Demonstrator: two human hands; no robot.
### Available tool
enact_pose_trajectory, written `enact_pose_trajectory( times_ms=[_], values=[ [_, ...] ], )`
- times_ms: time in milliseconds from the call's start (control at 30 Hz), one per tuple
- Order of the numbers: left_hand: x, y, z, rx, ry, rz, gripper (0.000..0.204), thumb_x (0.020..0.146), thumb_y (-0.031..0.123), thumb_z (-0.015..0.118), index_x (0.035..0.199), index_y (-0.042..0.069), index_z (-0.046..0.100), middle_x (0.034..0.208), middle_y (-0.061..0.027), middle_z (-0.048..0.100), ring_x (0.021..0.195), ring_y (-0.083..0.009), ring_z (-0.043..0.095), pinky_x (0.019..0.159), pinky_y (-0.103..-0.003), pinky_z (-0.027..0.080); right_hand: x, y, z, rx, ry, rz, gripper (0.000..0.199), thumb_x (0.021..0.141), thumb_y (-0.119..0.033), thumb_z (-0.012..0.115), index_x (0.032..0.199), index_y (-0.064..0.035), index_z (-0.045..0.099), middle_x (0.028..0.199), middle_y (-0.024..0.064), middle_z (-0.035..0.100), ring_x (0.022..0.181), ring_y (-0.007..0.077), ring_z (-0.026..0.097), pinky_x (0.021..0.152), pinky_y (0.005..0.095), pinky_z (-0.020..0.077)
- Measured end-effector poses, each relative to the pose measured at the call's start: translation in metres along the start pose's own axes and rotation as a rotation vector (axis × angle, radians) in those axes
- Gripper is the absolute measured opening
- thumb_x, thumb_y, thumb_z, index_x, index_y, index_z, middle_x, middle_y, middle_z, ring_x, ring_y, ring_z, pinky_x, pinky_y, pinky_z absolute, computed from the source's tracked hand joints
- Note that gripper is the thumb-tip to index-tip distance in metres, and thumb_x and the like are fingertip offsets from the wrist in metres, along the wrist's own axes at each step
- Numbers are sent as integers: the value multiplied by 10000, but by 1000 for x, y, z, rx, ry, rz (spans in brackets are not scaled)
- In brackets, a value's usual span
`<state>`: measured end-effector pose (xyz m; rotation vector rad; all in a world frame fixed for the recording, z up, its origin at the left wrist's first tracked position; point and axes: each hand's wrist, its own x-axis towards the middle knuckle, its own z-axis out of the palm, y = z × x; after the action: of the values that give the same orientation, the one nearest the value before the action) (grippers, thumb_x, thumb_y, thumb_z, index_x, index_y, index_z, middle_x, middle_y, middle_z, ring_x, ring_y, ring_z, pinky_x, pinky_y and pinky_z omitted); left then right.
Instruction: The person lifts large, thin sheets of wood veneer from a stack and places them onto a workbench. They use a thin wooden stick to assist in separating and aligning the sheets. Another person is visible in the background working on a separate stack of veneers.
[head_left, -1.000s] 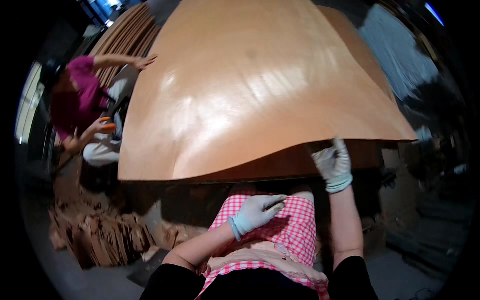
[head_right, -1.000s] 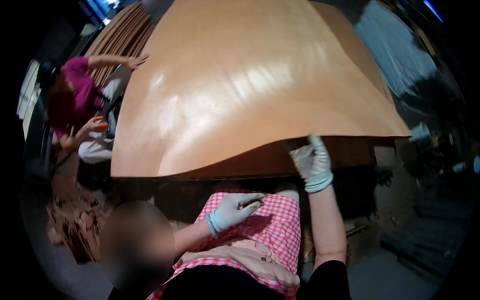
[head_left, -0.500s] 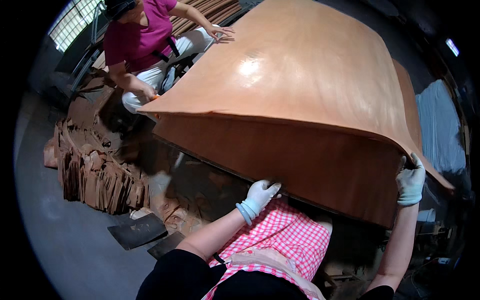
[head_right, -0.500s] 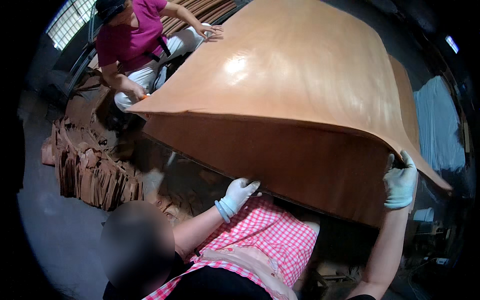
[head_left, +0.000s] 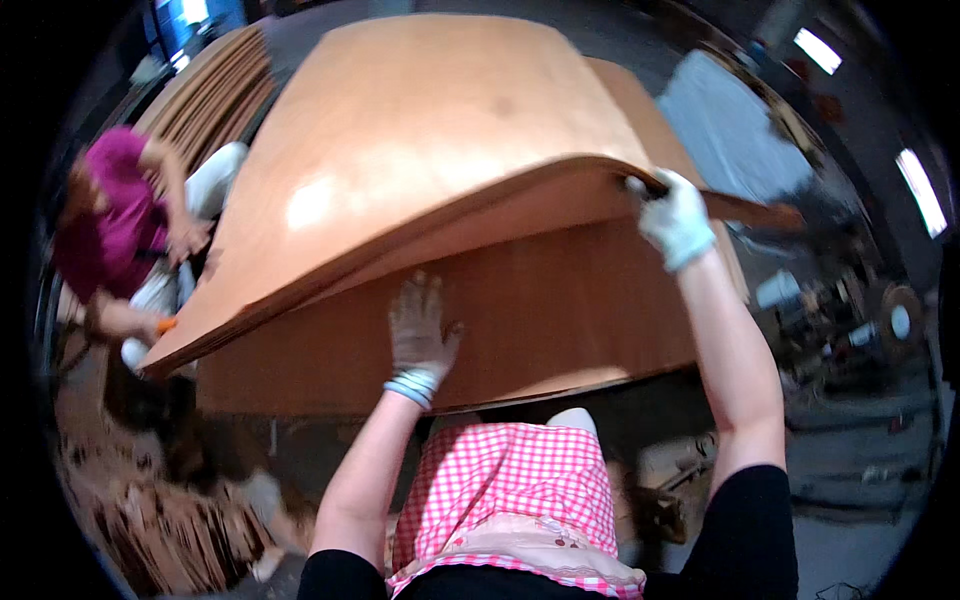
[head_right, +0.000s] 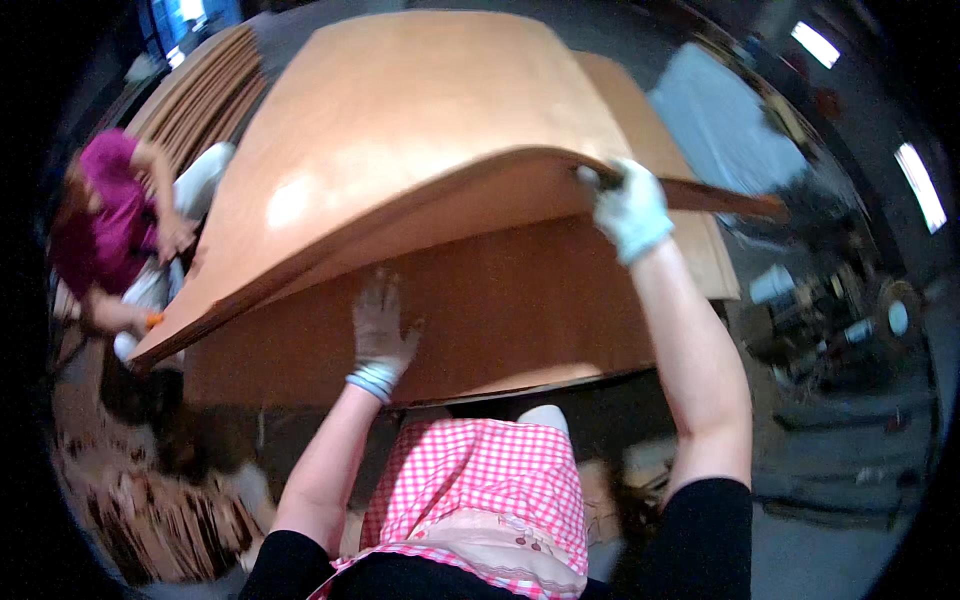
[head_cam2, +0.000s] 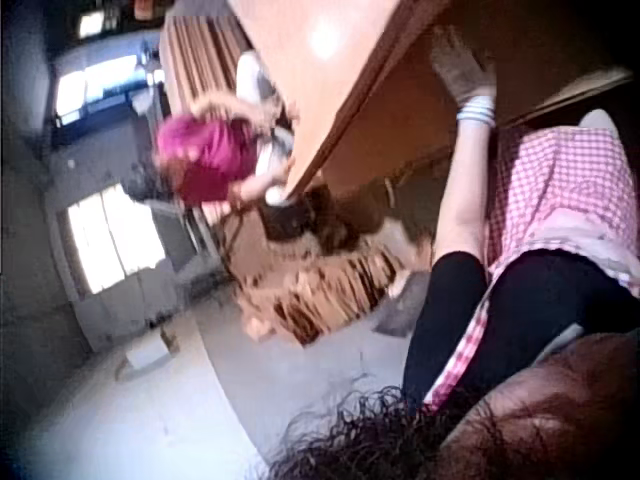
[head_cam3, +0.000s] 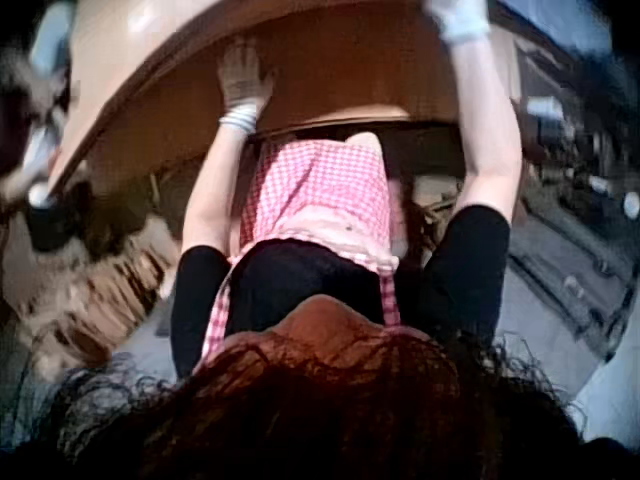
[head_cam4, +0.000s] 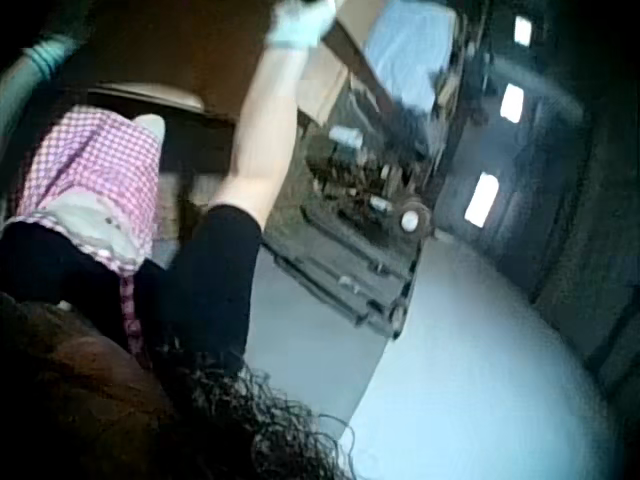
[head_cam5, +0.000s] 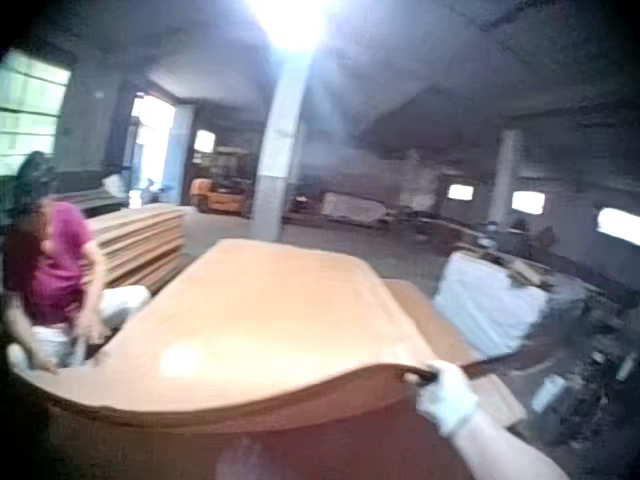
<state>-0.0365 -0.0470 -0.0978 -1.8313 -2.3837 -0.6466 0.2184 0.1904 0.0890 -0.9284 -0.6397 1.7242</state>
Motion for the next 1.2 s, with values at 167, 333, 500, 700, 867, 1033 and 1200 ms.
enact_pose_trajectory(
  times_ms=[167,333,500,700,867,1033,1200],
  values=[
    [94,13,-7,309,-93,-1,1016,721,541,714,1507,131,219,1559,-200,154,1449,-323,149,1164,-518,94,40,-33,36,106,1,-126,276,936,-229,533,1062,17,548,958,172,632,735,263,655,697,311,597],
    [180,19,-22,423,-130,-94,1169,646,554,781,1526,138,133,1583,-180,82,1467,-312,90,1159,-525,101,57,-15,40,-154,-310,-172,1036,857,-527,626,1461,89,53,1483,337,196,1373,414,279,1080,442,388],
    [257,6,-28,588,-102,-112,1258,583,428,863,1530,133,89,1590,-165,58,1468,-316,78,1161,-491,83,34,70,-23,-483,-529,-123,403,889,-241,690,1200,-7,588,1007,71,669,837,127,627,725,282,545],
    [387,-76,-3,568,-57,33,1264,541,249,866,1534,186,86,1590,-144,82,1456,-306,140,1140,-503,205,36,111,-116,-398,-356,236,354,958,-230,581,1237,-12,565,1090,93,659,932,141,630,808,288,533],
    [432,-65,10,738,195,-6,853,791,195,703,1501,235,233,1553,-96,234,1416,-239,260,1113,-493,258,-5,131,-168,-297,-86,262,331,968,-226,564,1239,-37,568,1103,77,659,948,140,631,825,287,528],
    [374,-26,60,647,173,296,625,892,294,594,1432,65,379,1438,-155,434,1340,-314,385,1140,-491,210,-83,123,-219,-200,209,253,304,973,-208,555,1209,-18,585,1073,85,671,935,160,648,825,295,531],
    [313,-4,107,371,-242,380,641,911,327,573,1431,23,353,1414,-223,431,1337,-368,366,1127,-512,235,-176,109,-260,-194,482,317,297,991,-194,512,1210,-5,581,1112,109,660,938,184,656,844,307,525]
  ],
)
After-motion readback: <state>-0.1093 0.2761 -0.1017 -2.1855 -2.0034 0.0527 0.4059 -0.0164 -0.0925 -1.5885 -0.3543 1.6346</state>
